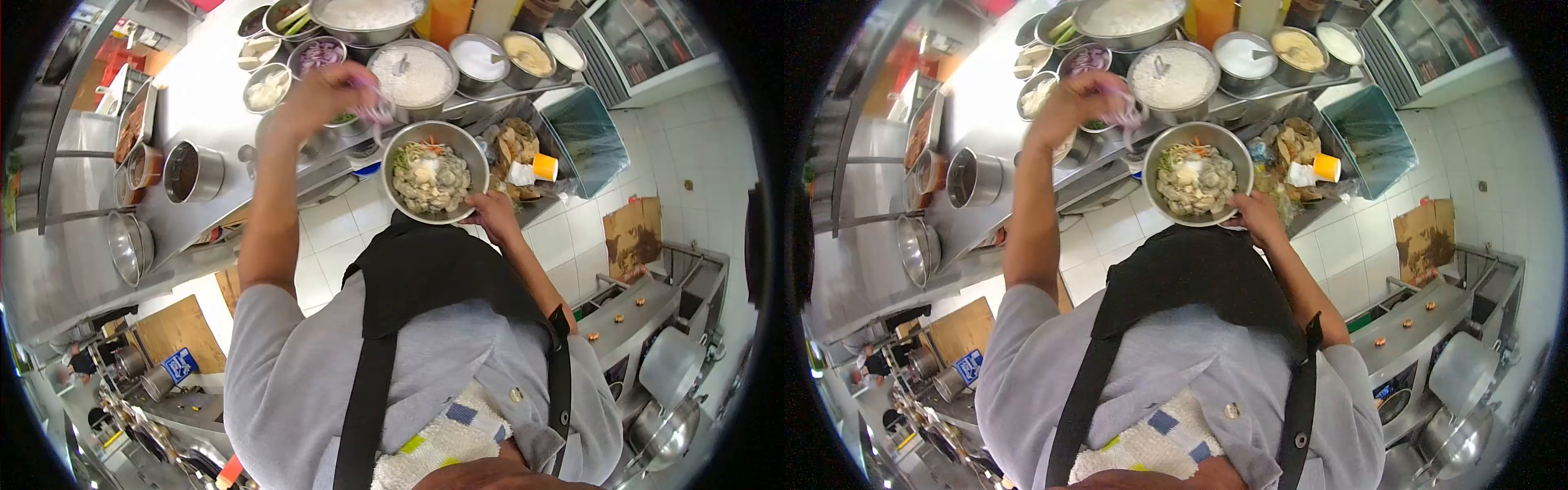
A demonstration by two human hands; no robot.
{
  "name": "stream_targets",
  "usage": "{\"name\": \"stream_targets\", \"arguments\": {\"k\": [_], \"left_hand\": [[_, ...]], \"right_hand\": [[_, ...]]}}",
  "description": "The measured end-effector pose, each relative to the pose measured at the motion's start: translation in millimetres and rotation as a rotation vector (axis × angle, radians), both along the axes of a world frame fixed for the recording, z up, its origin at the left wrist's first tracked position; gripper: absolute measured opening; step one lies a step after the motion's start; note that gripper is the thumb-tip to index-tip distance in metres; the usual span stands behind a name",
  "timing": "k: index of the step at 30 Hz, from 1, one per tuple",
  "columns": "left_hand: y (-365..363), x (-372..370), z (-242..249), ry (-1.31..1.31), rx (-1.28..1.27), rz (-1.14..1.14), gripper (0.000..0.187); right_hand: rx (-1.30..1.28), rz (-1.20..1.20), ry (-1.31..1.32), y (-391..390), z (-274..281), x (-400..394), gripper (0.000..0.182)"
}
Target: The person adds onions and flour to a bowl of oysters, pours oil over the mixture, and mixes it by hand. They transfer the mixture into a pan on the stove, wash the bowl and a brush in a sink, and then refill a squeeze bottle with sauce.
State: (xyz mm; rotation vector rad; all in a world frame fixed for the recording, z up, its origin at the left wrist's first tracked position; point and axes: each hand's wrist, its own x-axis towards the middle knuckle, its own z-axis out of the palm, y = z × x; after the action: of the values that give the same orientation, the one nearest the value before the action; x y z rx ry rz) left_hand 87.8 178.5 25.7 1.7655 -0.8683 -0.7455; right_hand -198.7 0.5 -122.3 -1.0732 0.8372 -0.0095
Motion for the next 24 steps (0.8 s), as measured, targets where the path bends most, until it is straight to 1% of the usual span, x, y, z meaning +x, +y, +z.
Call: {"name": "stream_targets", "arguments": {"k": [1,2,4,7,8,9,11,13,14,17,18,21,22,24], "left_hand": [[-7.4,-20.6,-11.8,0.109,-0.004,-0.067,0.018],[-15.8,-38.4,-31.0,0.121,-0.035,-0.156,0.018],[-26.7,-74.5,-63.2,-0.473,0.037,-0.212,0.019],[-33.8,-96.4,-62.0,-0.551,-0.097,0.014,0.021],[-35.8,-97.8,-56.0,-0.456,-0.074,0.115,0.02],[-37.2,-97.8,-53.1,-0.414,-0.057,0.063,0.021],[-36.8,-95.3,-43.7,-0.342,-0.03,-0.033,0.025],[-44.7,-83.9,-20.5,-0.404,0.002,0.266,0.029],[-48.0,-77.3,-11.2,-0.43,0.02,0.413,0.032],[-64.8,-38.9,-4.7,-0.588,0.072,0.398,0.042],[-74.5,-23.5,-20.8,-0.823,0.054,0.342,0.04],[-87.4,-9.5,-22.6,-0.876,0.217,0.127,0.029],[-86.0,-5.5,-25.0,-0.905,0.222,0.139,0.023],[-77.0,0.3,-31.8,-0.864,0.2,0.214,0.022]], "right_hand": [[0.008,0.006,0.012,-1.3,3.3,2.0,0.028],[0.015,0.016,0.021,-2.8,4.9,4.7,0.027],[0.041,-0.004,-0.006,-4.8,4.9,4.8,0.026],[0.031,-0.004,-0.027,-6.9,5.5,2.9,0.026],[0.02,-0.001,-0.032,-7.8,5.8,2.9,0.027],[0.017,0.006,-0.029,-10.6,4.7,2.5,0.027],[0.004,0.029,-0.034,-15.4,3.9,2.8,0.028],[-0.012,0.049,-0.009,-19.1,9.9,2.6,0.028],[-0.007,0.036,-0.044,-19.7,10.8,1.3,0.028],[0.0,0.028,-0.038,-24.6,-0.3,-1.1,0.021],[0.006,0.028,-0.063,-25.6,2.9,-1.0,0.029],[-0.019,0.046,-0.063,-30.8,-0.3,-1.9,0.028],[-0.036,0.037,-0.041,-28.1,12.5,-1.5,0.028],[-0.034,0.033,-0.032,-31.2,13.9,-2.4,0.028]]}}
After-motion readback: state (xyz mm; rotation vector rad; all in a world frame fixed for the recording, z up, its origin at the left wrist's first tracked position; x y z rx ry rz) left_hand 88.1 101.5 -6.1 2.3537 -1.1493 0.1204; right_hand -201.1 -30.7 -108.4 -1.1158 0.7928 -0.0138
